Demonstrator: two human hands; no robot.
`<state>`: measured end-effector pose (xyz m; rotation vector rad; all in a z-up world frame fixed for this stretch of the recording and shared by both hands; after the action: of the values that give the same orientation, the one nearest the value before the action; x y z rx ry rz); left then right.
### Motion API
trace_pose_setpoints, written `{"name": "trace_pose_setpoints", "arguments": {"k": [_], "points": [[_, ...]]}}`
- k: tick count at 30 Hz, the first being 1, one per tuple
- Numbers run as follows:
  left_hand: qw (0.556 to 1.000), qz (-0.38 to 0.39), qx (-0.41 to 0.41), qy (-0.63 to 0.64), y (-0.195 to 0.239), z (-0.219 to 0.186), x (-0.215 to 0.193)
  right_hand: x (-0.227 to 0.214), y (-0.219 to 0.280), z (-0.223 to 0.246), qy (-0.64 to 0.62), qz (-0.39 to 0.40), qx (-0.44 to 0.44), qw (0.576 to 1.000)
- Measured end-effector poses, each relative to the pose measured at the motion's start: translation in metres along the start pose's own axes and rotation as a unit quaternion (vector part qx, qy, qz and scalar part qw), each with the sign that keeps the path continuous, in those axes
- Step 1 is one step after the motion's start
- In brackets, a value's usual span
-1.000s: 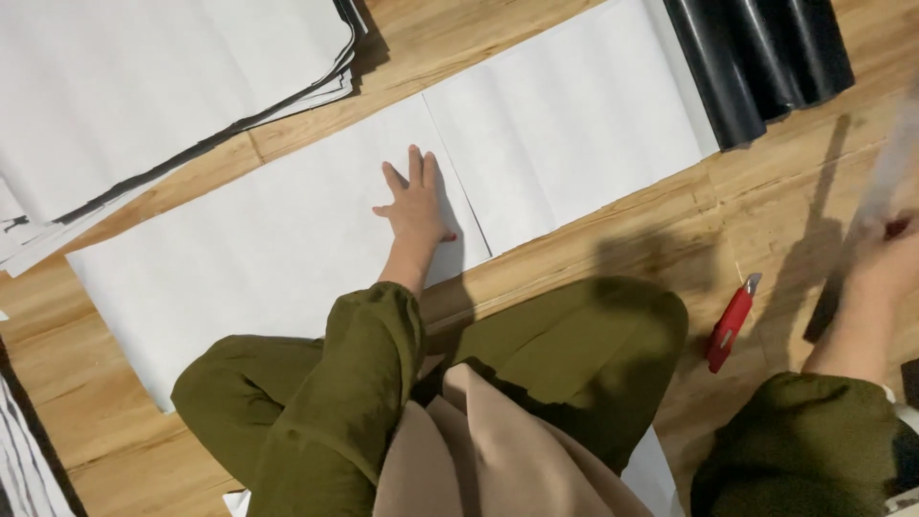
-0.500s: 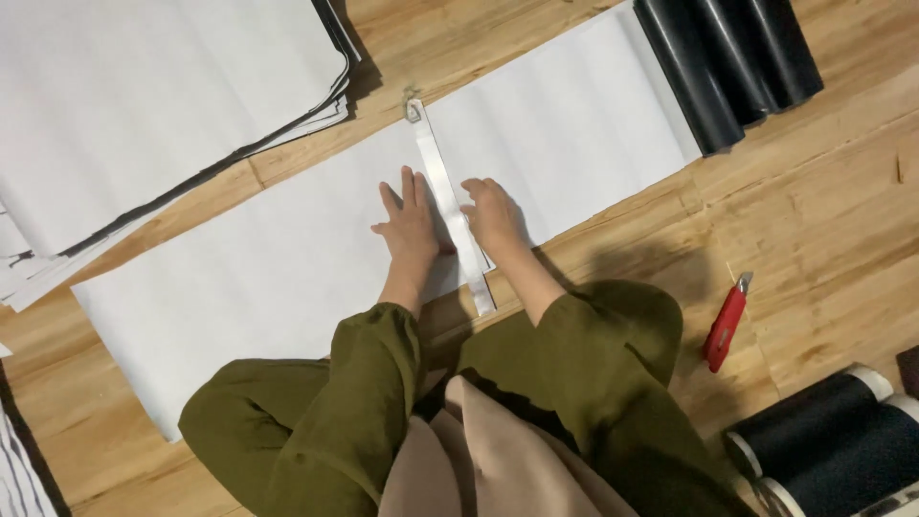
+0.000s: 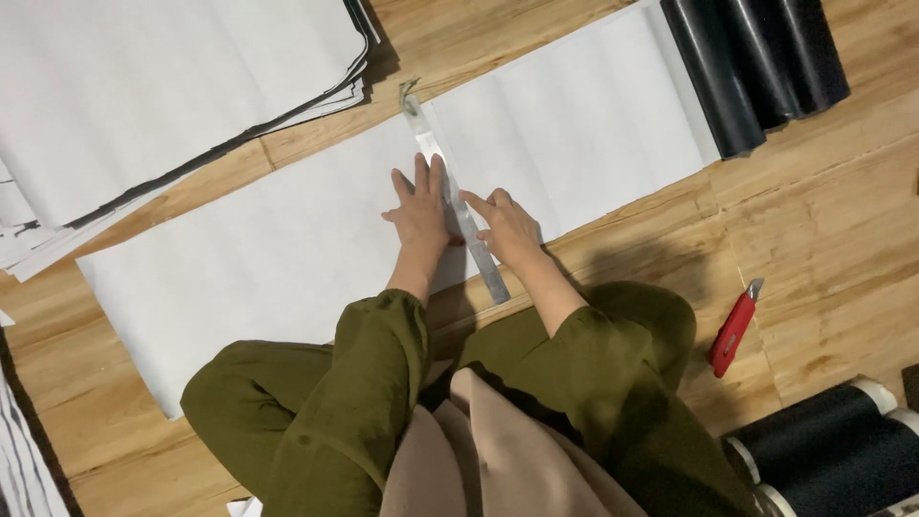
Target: The person sits on the floor and aligns a white sheet of paper with a black roll. They use a metal ruler and a red utility knife to cut the white paper into strips. The person then removes the cut strips and places them aside.
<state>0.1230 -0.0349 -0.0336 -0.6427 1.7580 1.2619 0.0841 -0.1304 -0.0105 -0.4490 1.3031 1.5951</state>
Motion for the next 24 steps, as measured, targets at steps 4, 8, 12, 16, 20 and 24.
{"name": "trace_pose_setpoints", "arguments": {"k": [4,8,12,16,20,24], "points": [[1.0,0.003,0.007,-0.01,-0.003,0.001,0.006,0.003,0.002,-0.001,0.008,-0.003,-0.002,1.0],[1.0,0.007,0.011,-0.027,-0.001,-0.003,-0.007,0.006,0.005,-0.013,-0.004,0.01,0.018,1.0],[0.999,0.003,0.002,-0.047,-0.018,0.005,0.015,0.015,0.003,-0.032,-0.027,0.009,0.024,0.999],[0.999,0.003,0.003,-0.043,-0.004,-0.002,-0.004,0.041,-0.028,-0.062,-0.056,-0.007,0.046,0.997],[1.0,-0.003,0.01,-0.017,-0.006,0.001,0.0,0.038,-0.028,-0.06,-0.046,0.033,0.086,0.995],[0.999,0.015,0.035,-0.007,0.005,0.001,-0.006,0.035,-0.029,-0.057,-0.027,0.066,0.107,0.992]]}}
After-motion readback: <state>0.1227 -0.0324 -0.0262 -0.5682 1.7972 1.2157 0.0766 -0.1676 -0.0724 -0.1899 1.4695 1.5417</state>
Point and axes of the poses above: each hand's wrist, its own y-axis away from the middle knuckle, its own x-axis out of the palm, z = x × y, the point moved 9 cm from there along -y, towards the middle knuckle, and after that the axes turned 11 degrees about x, right-handed, at the moved point
